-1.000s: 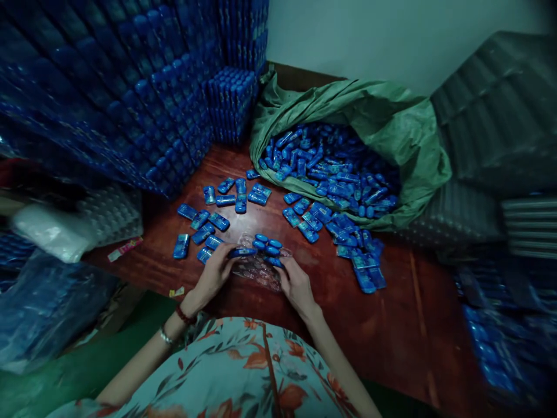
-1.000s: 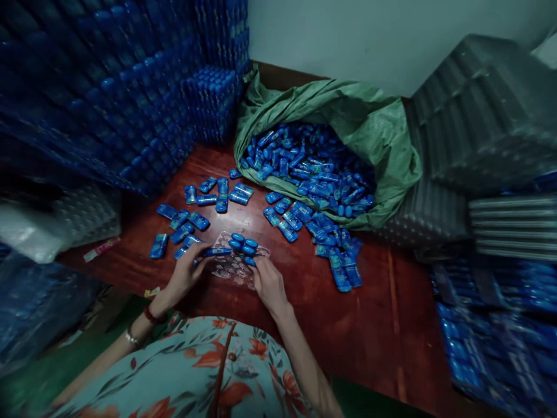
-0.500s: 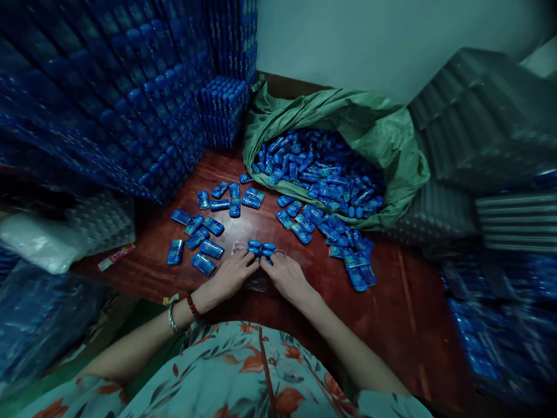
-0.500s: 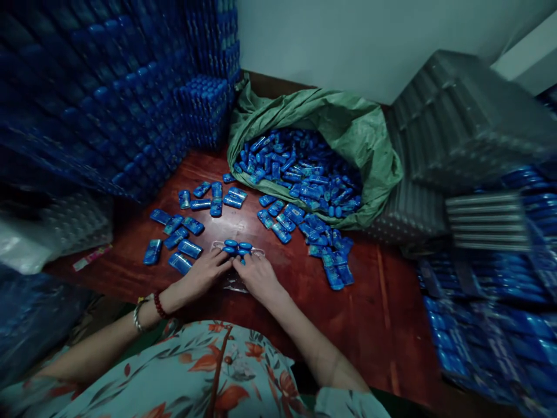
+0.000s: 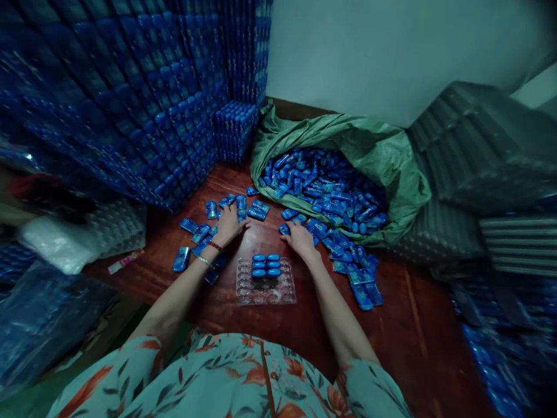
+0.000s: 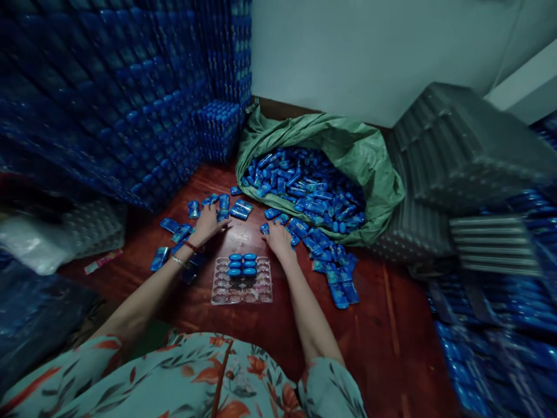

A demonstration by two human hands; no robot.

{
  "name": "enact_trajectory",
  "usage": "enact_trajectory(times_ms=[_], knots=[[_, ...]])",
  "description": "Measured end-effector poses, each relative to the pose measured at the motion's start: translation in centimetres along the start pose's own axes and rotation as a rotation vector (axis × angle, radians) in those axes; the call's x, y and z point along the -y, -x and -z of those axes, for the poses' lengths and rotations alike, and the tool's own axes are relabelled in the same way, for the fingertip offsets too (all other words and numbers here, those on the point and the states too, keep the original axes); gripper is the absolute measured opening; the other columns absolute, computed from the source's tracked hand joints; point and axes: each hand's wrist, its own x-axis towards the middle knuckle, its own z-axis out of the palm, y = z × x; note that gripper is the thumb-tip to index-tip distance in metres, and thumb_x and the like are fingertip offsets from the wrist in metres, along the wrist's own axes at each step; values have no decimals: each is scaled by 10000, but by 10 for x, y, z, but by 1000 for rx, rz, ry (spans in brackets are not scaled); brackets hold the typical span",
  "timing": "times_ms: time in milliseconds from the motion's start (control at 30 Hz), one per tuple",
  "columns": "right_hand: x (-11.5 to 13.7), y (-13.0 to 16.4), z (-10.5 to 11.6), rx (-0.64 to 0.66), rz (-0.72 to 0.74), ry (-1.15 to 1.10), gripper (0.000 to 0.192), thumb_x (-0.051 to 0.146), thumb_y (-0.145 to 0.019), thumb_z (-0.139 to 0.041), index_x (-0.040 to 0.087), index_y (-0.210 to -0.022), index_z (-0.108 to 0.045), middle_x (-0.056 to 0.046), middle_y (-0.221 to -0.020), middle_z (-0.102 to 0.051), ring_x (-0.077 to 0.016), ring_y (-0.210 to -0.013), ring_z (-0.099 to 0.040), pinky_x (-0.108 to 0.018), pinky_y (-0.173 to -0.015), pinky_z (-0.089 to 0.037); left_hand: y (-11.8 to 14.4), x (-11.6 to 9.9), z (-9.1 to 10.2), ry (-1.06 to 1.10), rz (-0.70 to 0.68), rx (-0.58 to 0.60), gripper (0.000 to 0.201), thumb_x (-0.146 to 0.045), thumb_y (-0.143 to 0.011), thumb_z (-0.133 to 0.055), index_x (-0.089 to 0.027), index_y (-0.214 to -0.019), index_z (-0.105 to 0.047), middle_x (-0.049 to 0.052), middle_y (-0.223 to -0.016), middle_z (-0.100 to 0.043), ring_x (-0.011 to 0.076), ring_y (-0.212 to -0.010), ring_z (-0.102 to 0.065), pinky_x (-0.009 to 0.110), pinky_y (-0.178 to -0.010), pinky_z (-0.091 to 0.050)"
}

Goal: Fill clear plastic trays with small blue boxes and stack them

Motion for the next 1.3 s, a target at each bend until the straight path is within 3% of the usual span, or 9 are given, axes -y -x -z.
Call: enact_trajectory(times_ms=[200, 333, 433, 533, 600, 733, 867, 1067, 1300], knots=[[-1, 16, -10, 112, 16, -18, 415, 340, -773, -661, 180, -1118, -497, -113, -1117, -590, -240, -985, -598, -288, -749, -435, 7, -5, -9, -83, -129, 120, 445, -169, -822, -554, -86, -1244, -440, 219, -1235, -460, 330, -1075, -532, 422, -848, -465], [-19, 47, -21, -57, -75, -207, 390, 355, -796, -609, 162, -1107, -475, -87, -964, -635, -237, -895, -610, -309, -729, -441, 29, 12, -6, -27, -197, 160, 430, -157, -829, -541, -149, -1252, -465, 151, -1169, -528, 268, -1044, -548, 391, -877, -462], [-35, 82, -28, -246, -157, -575, 339, 402, -826, -542, 176, -1074, -499, -34, -811, -628, -195, -706, -607, -300, -648, -459, 57, 30, 5, 179, -263, 75, 368, -189, -865, -503, -165, -1232, -488, 108, -1071, -582, 223, -974, -576, 360, -850, -481], [-40, 121, -32, -274, -164, -913, 306, 416, -864, -470, 193, -1066, -528, 5, -720, -605, -142, -532, -551, -271, -538, -463, 96, 42, 25, 364, -281, -87, 310, -236, -900, -463, -177, -1201, -512, 94, -1071, -582, 214, -988, -571, 372, -881, -471], [-34, 142, -32, -277, -65, -955, 245, 377, -855, -516, 205, -1017, -579, -14, -793, -627, -141, -599, -581, -279, -593, -492, 125, 42, 38, 395, -263, -119, 277, -257, -899, -474, -194, -1160, -543, 83, -1066, -567, 206, -984, -570, 363, -881, -471], [-10, 159, -35, -280, 232, -827, 159, 259, -865, -550, 239, -998, -635, -42, -964, -644, -172, -906, -608, -317, -827, -495, 174, 26, 46, 433, -266, -30, 242, -251, -891, -492, -205, -1119, -559, 67, -1023, -572, 184, -932, -587, 310, -814, -498], [4, 153, -43, -237, 395, -641, 263, 191, -907, -466, 225, -1141, -582, -66, -989, -631, -168, -909, -614, -297, -811, -513, 193, 7, 23, 419, -358, -10, 268, -173, -897, -436, -185, -1147, -531, 66, -942, -600, 175, -878, -586, 297, -776, -504], [20, 152, -31, -128, 389, -160, 315, 111, -897, -404, 179, -1160, -564, -94, -976, -617, -200, -879, -609, -307, -782, -510, 181, 8, -6, 227, -666, -37, 348, -116, -913, -367, -204, -1207, -530, 105, -1049, -602, 183, -896, -551, 313, -748, -498], [39, 142, -4, 109, 397, 64, 308, 48, -857, -417, 204, -1061, -588, -63, -976, -614, -178, -845, -601, -273, -731, -477, 157, 8, 12, 38, -900, 210, 296, -170, -945, -319, -162, -1122, -556, 111, -1020, -602, 205, -930, -525, 351, -800, -483]])
